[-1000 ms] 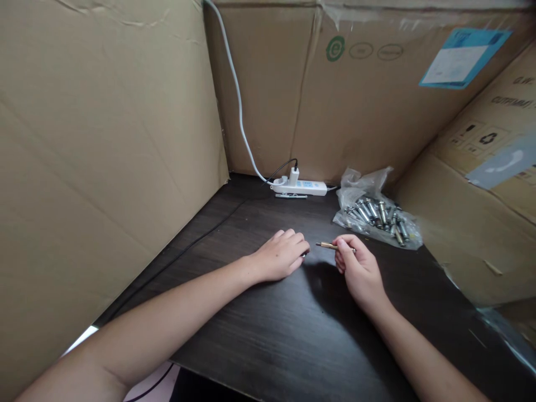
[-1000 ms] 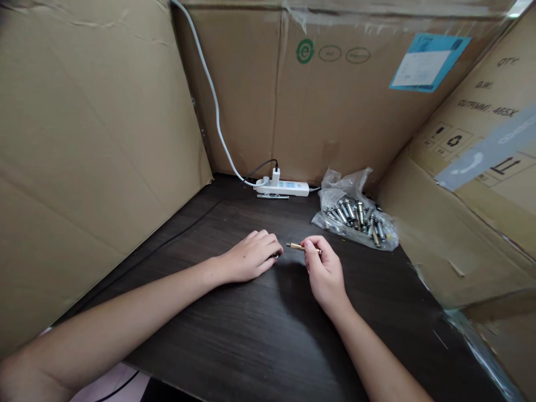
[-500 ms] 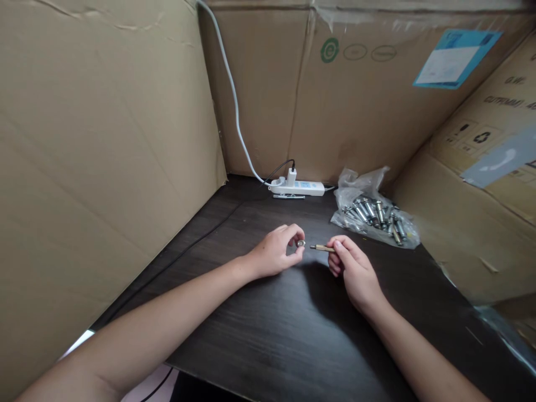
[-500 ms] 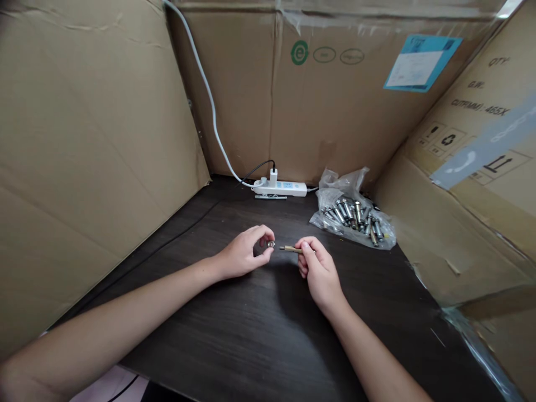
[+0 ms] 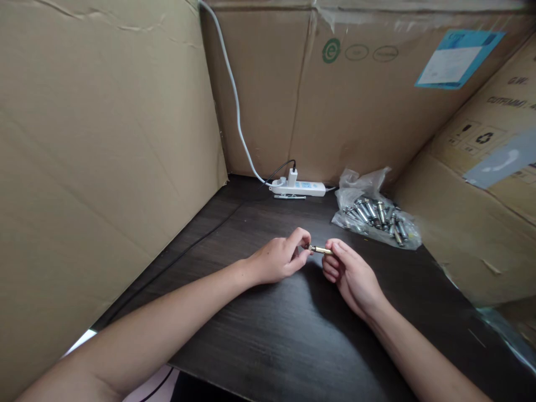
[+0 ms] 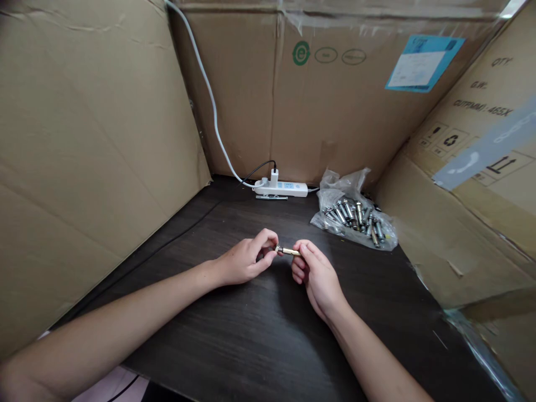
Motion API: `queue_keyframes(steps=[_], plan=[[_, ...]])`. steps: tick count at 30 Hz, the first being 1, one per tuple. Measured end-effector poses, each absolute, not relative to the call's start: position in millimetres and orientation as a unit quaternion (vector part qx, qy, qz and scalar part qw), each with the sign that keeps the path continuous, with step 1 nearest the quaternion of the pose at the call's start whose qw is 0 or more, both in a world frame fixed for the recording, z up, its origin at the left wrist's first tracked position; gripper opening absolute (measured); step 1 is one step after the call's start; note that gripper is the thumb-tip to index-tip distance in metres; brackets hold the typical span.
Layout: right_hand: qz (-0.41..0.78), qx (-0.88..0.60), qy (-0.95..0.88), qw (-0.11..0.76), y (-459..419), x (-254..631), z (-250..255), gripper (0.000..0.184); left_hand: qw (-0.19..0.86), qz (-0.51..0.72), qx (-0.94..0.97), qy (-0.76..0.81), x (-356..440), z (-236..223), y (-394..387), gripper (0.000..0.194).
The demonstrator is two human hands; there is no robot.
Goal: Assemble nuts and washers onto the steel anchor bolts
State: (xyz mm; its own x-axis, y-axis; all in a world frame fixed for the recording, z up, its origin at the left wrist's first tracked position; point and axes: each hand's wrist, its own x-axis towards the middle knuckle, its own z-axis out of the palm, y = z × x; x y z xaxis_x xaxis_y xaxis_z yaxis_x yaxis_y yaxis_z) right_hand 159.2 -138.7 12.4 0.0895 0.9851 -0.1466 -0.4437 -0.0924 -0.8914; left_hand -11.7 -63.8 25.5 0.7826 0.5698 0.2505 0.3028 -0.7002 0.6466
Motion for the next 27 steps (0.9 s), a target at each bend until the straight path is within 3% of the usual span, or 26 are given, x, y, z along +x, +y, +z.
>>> queue_keyframes(steps=[12,27], plan=[[0.623,-0.426,-0.292,0.588,-140.1,158.3,13.3,0.022,0.261,0.203,0.915,0.232,-14.0,29.8,-64.5,0.02],[0.516,-0.482,-0.384,0.596,-139.2,157.8,7.5,0.024,0.265,0.197,0.917,0.224,-13.4,27.2,-63.6,0.019]])
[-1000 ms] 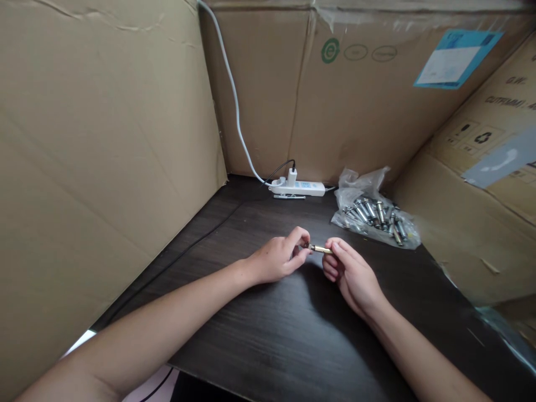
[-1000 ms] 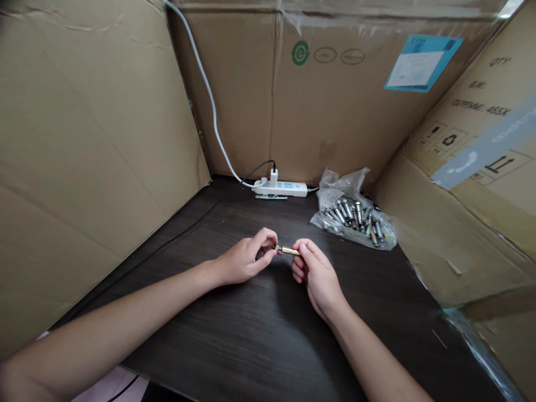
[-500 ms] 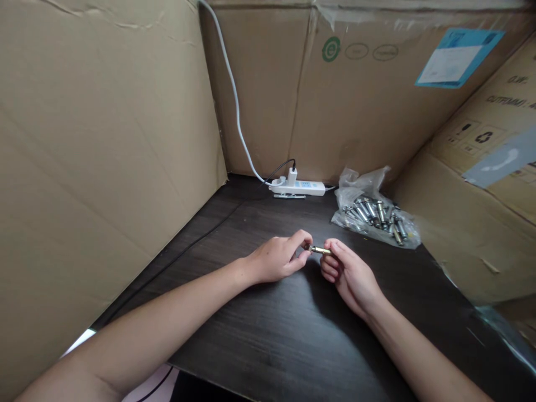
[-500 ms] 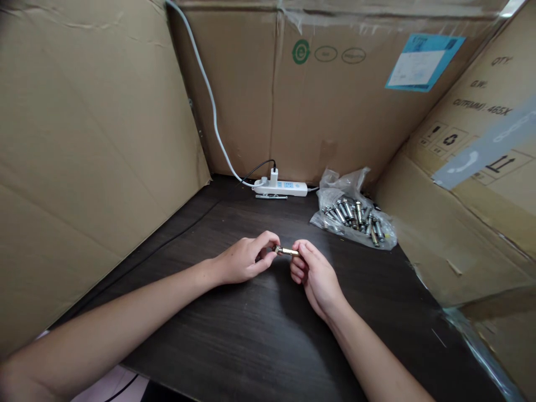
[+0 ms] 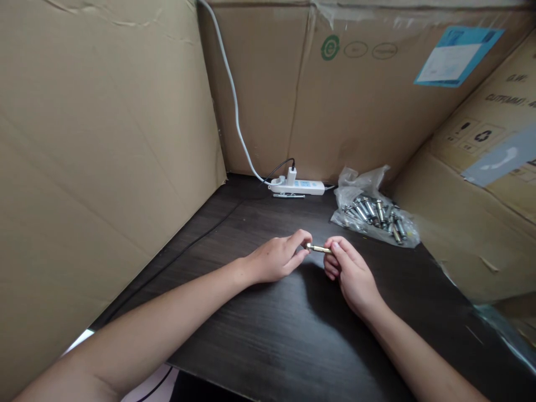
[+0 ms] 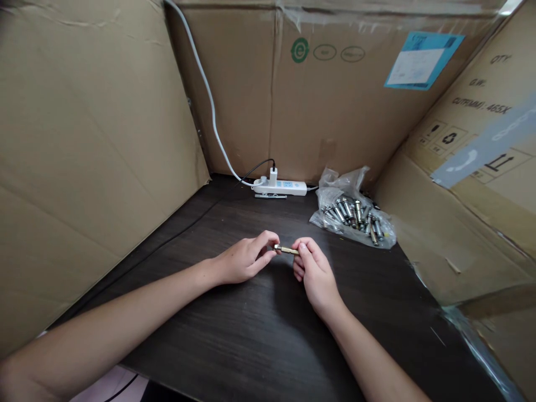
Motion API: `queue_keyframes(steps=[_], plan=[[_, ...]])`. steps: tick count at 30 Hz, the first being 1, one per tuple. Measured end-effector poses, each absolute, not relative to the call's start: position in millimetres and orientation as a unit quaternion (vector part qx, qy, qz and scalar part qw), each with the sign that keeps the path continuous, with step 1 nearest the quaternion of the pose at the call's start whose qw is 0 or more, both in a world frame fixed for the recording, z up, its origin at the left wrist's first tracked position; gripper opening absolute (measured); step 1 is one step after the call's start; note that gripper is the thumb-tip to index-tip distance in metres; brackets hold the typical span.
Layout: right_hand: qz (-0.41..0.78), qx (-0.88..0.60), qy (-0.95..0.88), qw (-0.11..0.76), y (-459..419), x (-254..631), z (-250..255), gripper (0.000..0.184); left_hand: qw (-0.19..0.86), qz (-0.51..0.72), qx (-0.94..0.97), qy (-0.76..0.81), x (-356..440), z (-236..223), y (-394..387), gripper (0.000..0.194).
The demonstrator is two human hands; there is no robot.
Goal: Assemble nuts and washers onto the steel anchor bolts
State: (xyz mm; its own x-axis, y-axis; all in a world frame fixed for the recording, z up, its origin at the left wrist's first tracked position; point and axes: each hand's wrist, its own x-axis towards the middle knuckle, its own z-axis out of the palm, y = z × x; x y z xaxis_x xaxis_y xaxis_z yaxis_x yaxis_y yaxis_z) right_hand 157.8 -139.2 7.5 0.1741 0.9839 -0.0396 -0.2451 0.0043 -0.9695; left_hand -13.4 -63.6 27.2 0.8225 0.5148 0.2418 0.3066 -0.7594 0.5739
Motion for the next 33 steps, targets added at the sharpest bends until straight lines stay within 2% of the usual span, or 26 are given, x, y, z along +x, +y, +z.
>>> queue_keyframes(steps=[16,23,33], plan=[[0.559,-0.47,-0.339,0.593,-140.2,156.0,13.2,0.024,0.275,0.21,0.912,0.218,-13.3,24.7,-64.2,0.02],[0.513,-0.481,-0.351,0.618,-139.8,160.4,9.2,0.022,0.298,0.215,0.894,0.256,-12.3,24.0,-60.8,0.016],[0.441,-0.52,-0.456,0.572,-142.3,156.8,7.3,0.027,0.282,0.25,0.899,0.223,-8.9,19.9,-59.7,0.012]])
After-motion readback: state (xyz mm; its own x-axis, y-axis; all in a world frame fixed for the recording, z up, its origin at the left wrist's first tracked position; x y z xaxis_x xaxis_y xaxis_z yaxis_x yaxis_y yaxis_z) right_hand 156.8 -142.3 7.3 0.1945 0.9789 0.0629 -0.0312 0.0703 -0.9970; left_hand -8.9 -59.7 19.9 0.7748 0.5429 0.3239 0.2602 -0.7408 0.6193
